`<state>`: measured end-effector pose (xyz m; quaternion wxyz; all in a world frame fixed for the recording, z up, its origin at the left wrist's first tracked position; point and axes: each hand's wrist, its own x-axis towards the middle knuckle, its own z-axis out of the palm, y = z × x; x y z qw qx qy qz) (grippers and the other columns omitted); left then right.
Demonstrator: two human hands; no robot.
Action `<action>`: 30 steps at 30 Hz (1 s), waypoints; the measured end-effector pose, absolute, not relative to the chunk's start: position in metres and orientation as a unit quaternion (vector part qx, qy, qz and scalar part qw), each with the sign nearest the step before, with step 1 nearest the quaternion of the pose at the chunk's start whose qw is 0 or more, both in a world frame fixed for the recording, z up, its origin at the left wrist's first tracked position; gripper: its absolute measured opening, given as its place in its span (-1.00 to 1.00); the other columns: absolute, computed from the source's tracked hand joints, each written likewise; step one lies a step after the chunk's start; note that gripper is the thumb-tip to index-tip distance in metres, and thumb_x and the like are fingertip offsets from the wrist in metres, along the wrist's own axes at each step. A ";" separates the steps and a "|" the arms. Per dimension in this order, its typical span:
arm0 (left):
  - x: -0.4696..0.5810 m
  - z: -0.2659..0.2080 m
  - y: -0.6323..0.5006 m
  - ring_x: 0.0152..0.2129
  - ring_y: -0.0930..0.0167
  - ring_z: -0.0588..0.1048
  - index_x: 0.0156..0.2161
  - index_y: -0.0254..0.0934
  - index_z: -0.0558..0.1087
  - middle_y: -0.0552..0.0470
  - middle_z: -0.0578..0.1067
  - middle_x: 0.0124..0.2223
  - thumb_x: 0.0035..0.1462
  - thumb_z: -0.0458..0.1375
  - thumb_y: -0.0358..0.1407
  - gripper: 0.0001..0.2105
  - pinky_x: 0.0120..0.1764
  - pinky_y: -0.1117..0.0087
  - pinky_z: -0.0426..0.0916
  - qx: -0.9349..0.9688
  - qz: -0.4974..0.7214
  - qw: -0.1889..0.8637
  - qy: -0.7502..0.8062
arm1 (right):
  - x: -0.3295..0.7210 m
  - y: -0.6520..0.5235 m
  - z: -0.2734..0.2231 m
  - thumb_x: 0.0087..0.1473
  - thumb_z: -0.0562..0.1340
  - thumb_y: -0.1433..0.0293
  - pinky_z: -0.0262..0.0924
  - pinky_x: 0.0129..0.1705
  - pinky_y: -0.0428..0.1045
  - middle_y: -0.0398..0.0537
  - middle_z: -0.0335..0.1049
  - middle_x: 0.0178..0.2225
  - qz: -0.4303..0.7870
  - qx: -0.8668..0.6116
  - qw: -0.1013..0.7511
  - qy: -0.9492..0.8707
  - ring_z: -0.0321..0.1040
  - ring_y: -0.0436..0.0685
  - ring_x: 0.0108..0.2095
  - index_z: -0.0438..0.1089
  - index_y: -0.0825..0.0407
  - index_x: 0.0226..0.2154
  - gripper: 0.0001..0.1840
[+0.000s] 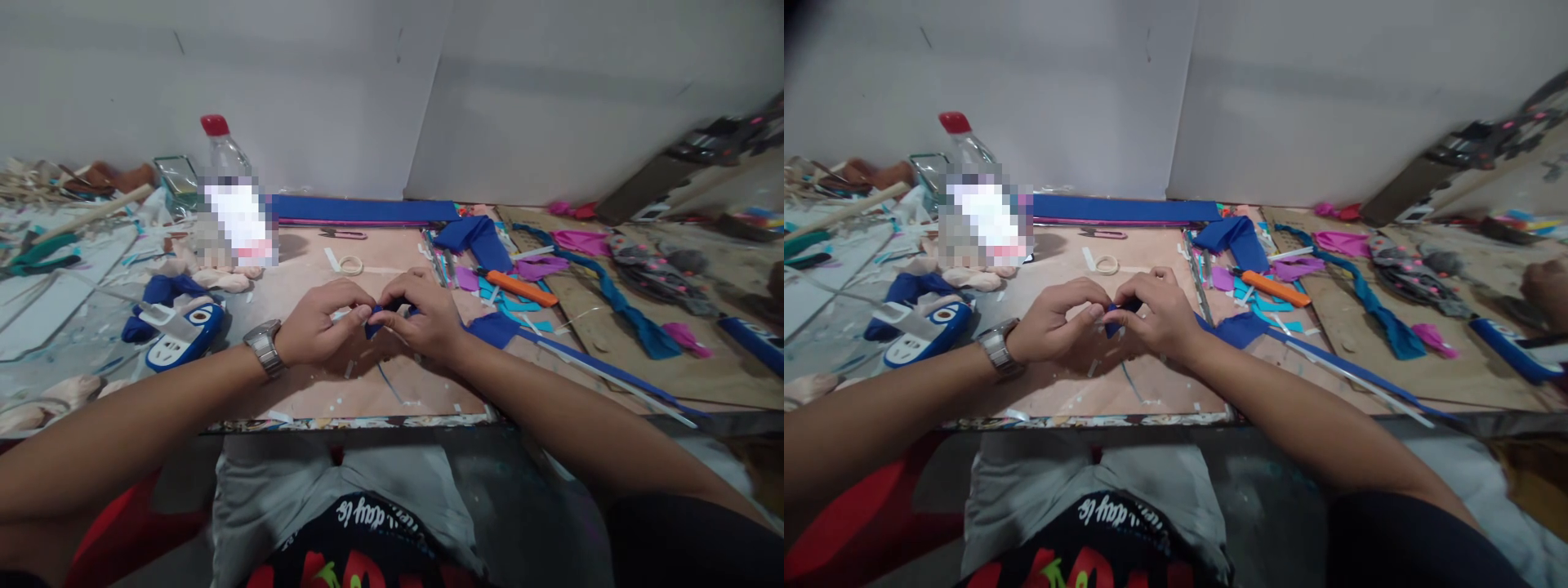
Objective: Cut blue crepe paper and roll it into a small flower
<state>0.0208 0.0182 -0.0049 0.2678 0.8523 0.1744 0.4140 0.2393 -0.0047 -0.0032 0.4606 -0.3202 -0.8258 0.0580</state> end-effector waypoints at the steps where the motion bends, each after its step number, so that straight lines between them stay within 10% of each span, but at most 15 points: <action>1: 0.021 -0.005 0.018 -0.30 0.38 0.53 -0.19 -0.31 0.56 -0.07 0.61 -0.26 0.41 0.09 -0.24 -0.77 -0.16 0.35 0.40 0.849 0.412 0.280 0.178 | 0.239 -0.005 -0.003 0.24 0.31 -0.01 0.11 -0.12 0.09 -0.14 0.55 -0.40 0.059 -0.317 0.463 -0.826 0.44 0.06 -0.39 0.41 0.00 -0.35 -0.58; 12: 0.022 -0.007 0.018 -0.28 0.38 0.58 -0.19 -0.28 0.60 -0.06 0.65 -0.22 0.35 0.18 -0.15 -0.75 -0.16 0.38 0.44 0.793 0.386 0.429 0.193 | 0.239 -0.007 0.000 0.24 0.39 0.17 0.14 -0.10 0.10 -0.17 0.63 -0.35 0.043 -0.248 0.486 -0.837 0.51 0.06 -0.36 0.52 -0.05 -0.24 -0.80; 30: 0.025 -0.011 0.019 -0.35 0.42 0.55 -0.24 -0.27 0.56 -0.02 0.62 -0.28 0.33 0.23 -0.16 -0.79 -0.22 0.40 0.40 0.849 0.376 0.321 0.186 | 0.239 -0.007 -0.003 0.17 0.32 -0.10 0.13 -0.08 0.11 -0.15 0.57 -0.45 0.075 -0.304 0.464 -0.828 0.43 0.06 -0.45 0.45 -0.01 -0.39 -0.51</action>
